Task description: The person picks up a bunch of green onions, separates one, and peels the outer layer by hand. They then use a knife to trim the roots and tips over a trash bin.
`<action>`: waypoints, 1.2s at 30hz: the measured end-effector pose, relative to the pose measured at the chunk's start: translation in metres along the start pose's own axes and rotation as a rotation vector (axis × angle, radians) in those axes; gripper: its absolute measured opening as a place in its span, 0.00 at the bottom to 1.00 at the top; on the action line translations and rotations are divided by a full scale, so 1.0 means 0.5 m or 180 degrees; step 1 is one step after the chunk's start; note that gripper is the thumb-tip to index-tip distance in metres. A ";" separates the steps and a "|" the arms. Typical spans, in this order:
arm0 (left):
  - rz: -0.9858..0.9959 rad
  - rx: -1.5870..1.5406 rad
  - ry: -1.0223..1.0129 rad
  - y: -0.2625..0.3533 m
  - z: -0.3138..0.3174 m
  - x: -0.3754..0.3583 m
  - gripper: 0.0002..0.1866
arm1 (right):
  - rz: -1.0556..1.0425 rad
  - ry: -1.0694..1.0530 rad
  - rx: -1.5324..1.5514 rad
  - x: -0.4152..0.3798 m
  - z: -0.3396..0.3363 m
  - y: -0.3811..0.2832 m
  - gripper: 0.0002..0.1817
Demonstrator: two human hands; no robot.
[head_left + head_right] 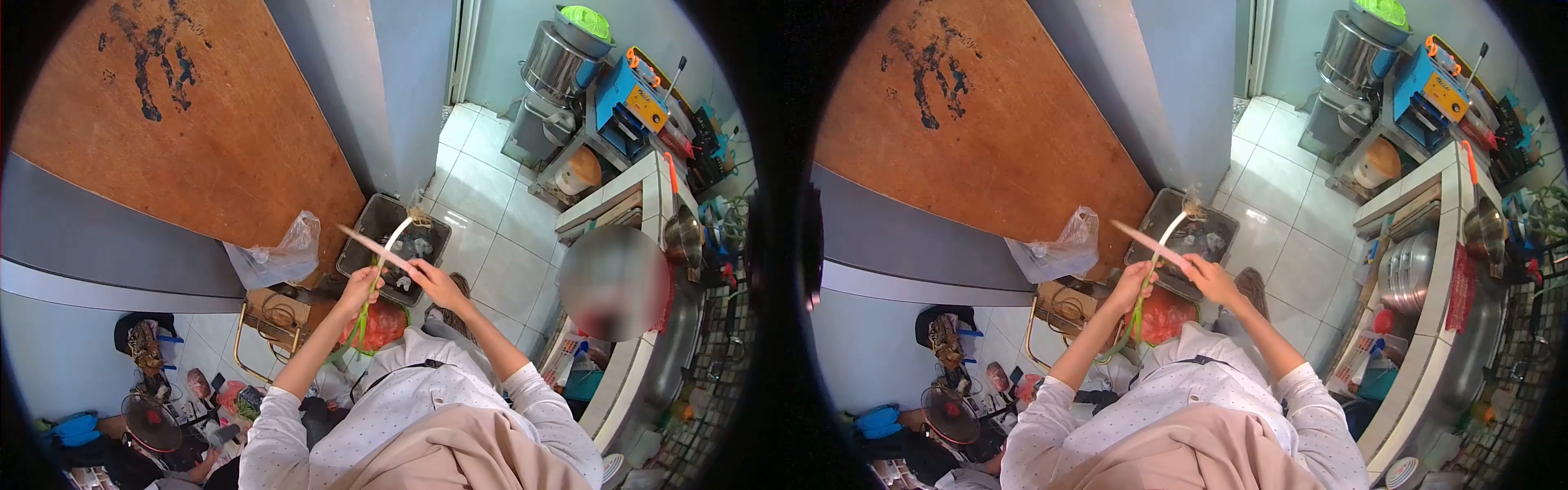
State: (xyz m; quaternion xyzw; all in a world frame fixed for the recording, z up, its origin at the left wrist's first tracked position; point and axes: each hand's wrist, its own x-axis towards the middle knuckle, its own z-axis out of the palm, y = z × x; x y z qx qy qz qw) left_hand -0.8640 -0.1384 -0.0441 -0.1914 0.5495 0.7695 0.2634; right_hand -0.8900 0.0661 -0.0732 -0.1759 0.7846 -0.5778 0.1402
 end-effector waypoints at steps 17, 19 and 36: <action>-0.0026 0.0579 -0.0060 -0.003 0.014 -0.054 0.17 | 0.0837 -0.0422 0.1954 0.014 -0.068 -0.047 0.26; -0.0393 0.0881 0.0237 0.016 0.024 -0.058 0.19 | 0.0875 -0.0550 0.2153 0.010 -0.062 -0.058 0.26; 0.0879 0.0845 0.0073 0.015 0.040 0.016 0.12 | 0.0615 -0.0580 0.1377 -0.014 -0.048 -0.102 0.25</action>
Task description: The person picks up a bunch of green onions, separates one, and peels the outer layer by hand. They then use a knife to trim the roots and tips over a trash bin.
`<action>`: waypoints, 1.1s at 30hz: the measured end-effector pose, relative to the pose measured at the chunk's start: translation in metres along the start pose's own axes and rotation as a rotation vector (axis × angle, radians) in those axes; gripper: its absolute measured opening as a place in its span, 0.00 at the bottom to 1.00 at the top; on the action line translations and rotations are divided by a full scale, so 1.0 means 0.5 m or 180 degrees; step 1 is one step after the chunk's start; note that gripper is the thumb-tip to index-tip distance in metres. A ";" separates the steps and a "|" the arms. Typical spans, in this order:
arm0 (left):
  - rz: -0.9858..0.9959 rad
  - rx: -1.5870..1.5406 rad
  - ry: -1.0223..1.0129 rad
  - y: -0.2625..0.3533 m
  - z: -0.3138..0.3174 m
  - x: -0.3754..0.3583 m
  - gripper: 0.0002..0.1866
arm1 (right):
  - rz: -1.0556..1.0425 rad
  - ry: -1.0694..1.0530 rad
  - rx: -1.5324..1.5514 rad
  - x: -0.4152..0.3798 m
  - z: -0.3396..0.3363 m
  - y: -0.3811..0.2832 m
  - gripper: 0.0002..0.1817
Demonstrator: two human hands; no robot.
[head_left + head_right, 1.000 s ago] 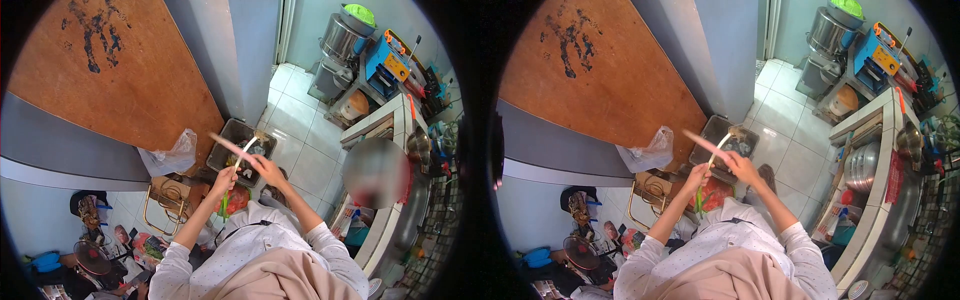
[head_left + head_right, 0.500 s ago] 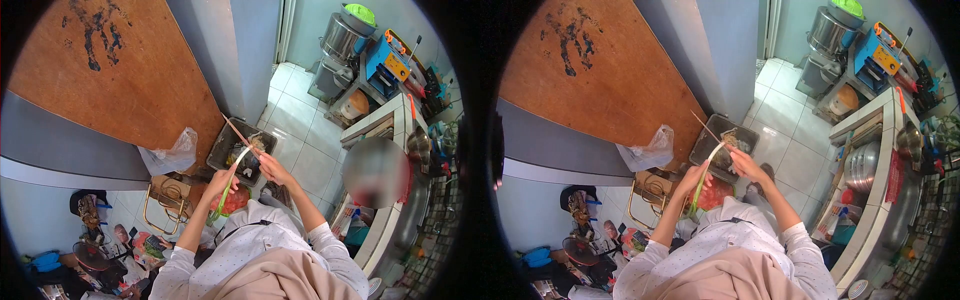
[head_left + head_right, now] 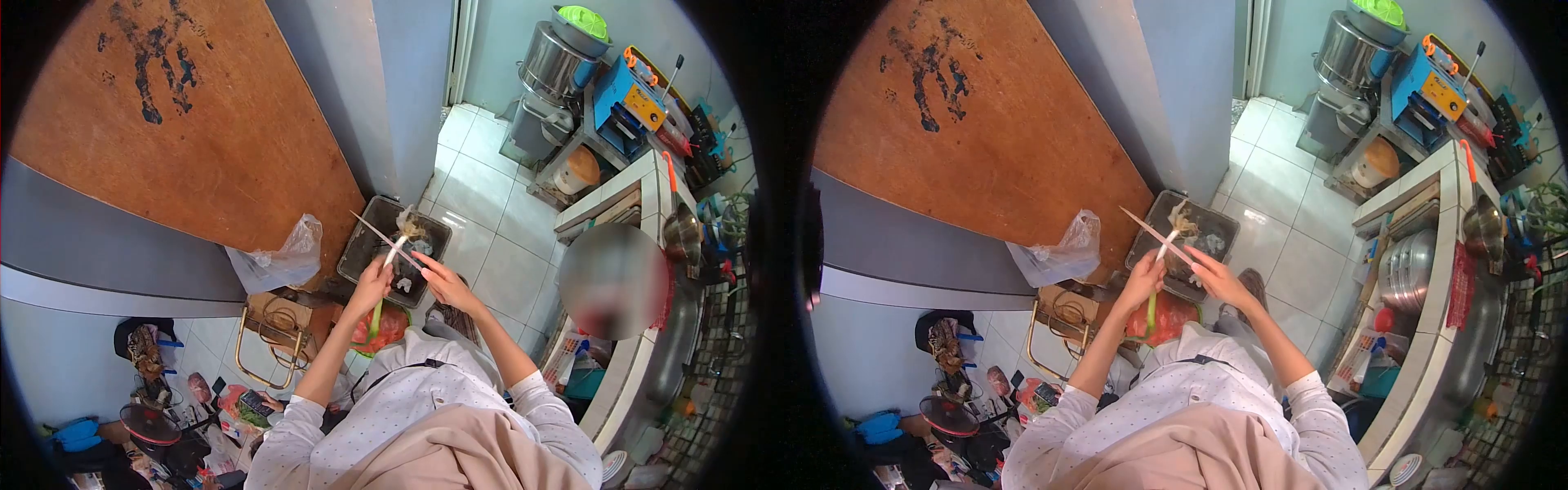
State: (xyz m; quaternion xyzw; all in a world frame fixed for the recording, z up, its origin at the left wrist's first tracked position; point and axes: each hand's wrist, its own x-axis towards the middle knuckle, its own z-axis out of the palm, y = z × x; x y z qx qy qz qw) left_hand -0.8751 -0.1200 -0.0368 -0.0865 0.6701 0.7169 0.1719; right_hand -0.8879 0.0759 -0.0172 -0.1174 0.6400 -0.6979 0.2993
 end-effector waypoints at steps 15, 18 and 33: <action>0.0420 0.1036 0.0655 0.002 0.016 0.007 0.19 | 0.0307 0.0254 0.0103 -0.020 0.027 0.002 0.21; 0.0469 0.1102 0.0592 -0.001 0.011 0.010 0.19 | 0.0440 0.0221 0.0216 -0.022 0.030 -0.005 0.23; 0.0634 0.1139 0.0480 -0.018 0.029 0.021 0.18 | 0.0406 0.0672 -0.0273 0.003 0.042 -0.014 0.20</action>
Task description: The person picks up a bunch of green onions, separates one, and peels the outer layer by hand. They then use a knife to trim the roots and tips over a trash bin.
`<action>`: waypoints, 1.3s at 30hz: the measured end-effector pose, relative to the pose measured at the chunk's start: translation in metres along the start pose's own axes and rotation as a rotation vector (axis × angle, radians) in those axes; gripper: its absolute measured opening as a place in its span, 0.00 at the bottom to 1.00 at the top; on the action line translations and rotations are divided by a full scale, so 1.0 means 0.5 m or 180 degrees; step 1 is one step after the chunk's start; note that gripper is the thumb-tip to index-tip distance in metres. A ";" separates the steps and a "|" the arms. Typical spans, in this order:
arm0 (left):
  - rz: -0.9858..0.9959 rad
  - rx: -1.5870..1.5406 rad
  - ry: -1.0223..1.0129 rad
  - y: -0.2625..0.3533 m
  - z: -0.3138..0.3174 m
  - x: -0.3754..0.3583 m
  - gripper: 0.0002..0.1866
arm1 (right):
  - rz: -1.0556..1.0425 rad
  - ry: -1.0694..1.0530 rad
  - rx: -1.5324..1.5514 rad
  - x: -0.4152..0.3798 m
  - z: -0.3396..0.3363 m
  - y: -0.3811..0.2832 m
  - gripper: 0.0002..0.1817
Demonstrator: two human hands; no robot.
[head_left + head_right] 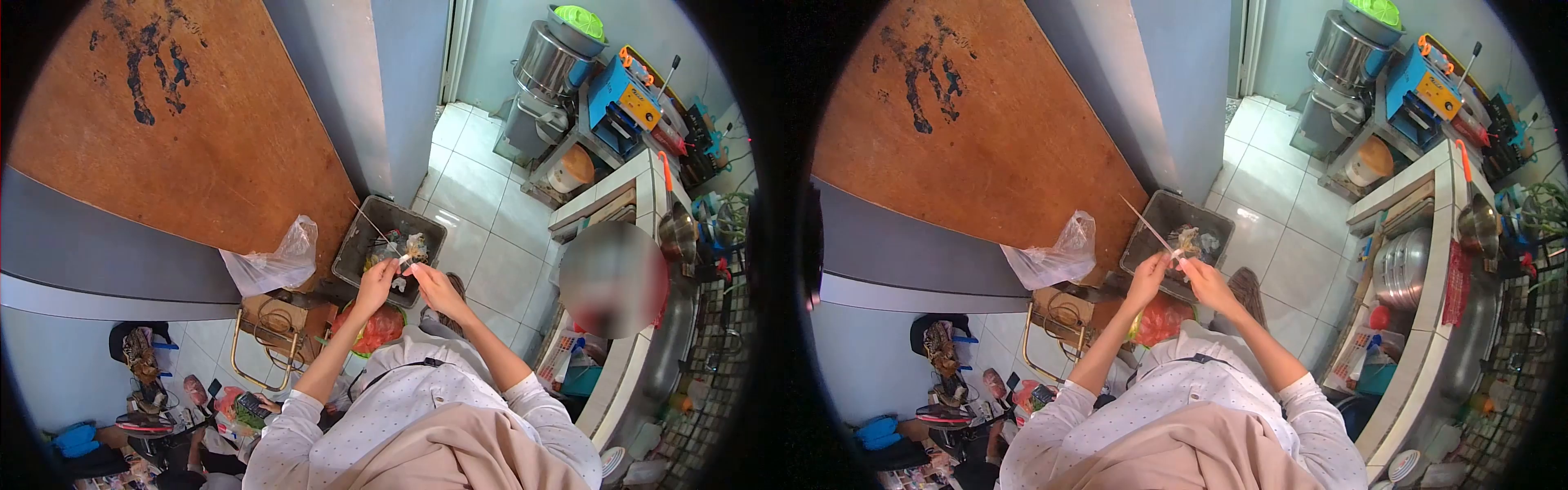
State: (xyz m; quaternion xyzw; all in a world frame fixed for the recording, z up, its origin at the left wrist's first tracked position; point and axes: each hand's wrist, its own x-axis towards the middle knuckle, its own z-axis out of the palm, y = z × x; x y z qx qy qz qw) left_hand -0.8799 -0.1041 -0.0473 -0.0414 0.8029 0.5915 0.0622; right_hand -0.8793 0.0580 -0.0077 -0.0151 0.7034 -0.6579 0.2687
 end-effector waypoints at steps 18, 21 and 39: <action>0.0389 0.0518 -0.0024 0.049 0.004 -0.017 0.15 | 0.0745 -0.0504 0.1582 -0.010 -0.014 -0.028 0.13; 0.0391 0.0877 -0.0110 0.050 0.003 -0.016 0.14 | 0.0793 -0.0567 0.1696 -0.011 -0.023 -0.020 0.12; 0.0478 0.1517 0.0083 0.075 0.026 -0.024 0.12 | 0.0938 -0.0484 0.1607 -0.028 -0.038 -0.037 0.17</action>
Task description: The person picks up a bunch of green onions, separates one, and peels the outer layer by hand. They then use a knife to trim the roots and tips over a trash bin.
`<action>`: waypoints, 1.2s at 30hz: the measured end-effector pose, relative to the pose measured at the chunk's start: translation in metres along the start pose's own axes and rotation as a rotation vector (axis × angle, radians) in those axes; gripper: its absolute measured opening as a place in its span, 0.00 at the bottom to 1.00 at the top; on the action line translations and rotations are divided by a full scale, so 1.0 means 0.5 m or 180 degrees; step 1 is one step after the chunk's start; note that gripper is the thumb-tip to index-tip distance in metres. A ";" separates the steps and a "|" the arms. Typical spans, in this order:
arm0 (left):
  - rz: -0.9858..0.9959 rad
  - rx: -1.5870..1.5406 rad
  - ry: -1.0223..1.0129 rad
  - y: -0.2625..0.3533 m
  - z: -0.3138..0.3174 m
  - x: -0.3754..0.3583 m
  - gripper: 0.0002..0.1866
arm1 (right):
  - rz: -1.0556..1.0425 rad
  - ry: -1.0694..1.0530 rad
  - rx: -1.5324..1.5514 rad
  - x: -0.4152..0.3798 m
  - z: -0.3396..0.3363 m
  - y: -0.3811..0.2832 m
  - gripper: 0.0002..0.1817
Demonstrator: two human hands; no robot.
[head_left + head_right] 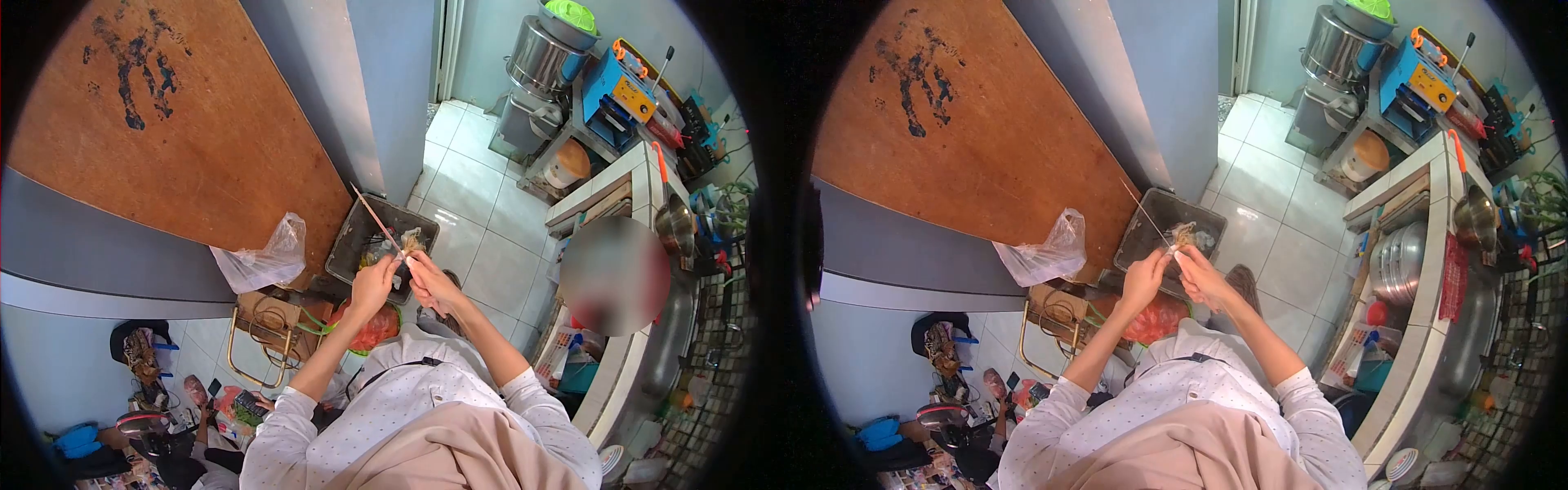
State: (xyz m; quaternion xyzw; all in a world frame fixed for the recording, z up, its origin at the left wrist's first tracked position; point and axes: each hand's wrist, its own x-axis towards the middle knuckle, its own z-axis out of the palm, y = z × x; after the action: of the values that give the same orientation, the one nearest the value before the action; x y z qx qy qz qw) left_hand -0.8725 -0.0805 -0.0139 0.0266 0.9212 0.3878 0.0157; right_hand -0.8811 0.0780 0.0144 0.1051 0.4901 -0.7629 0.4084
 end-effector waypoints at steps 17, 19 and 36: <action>-0.0117 -0.1340 -0.0017 -0.013 -0.019 0.027 0.14 | -0.0867 -0.0391 -0.0712 0.022 -0.036 0.015 0.26; -0.1347 -0.2608 -0.1036 -0.004 -0.045 0.033 0.13 | -0.0968 -0.0395 -0.0935 0.022 -0.041 0.013 0.26; -0.1887 -0.3954 -0.2403 -0.024 -0.084 0.044 0.10 | -0.0868 -0.0858 -0.0975 0.037 -0.045 0.005 0.27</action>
State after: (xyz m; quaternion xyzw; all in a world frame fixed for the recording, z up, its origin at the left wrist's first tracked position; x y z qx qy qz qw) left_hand -0.8969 -0.1175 0.0066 -0.1040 0.4366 0.7763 0.4426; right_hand -0.8967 0.0866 -0.0085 -0.1279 0.5508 -0.7349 0.3745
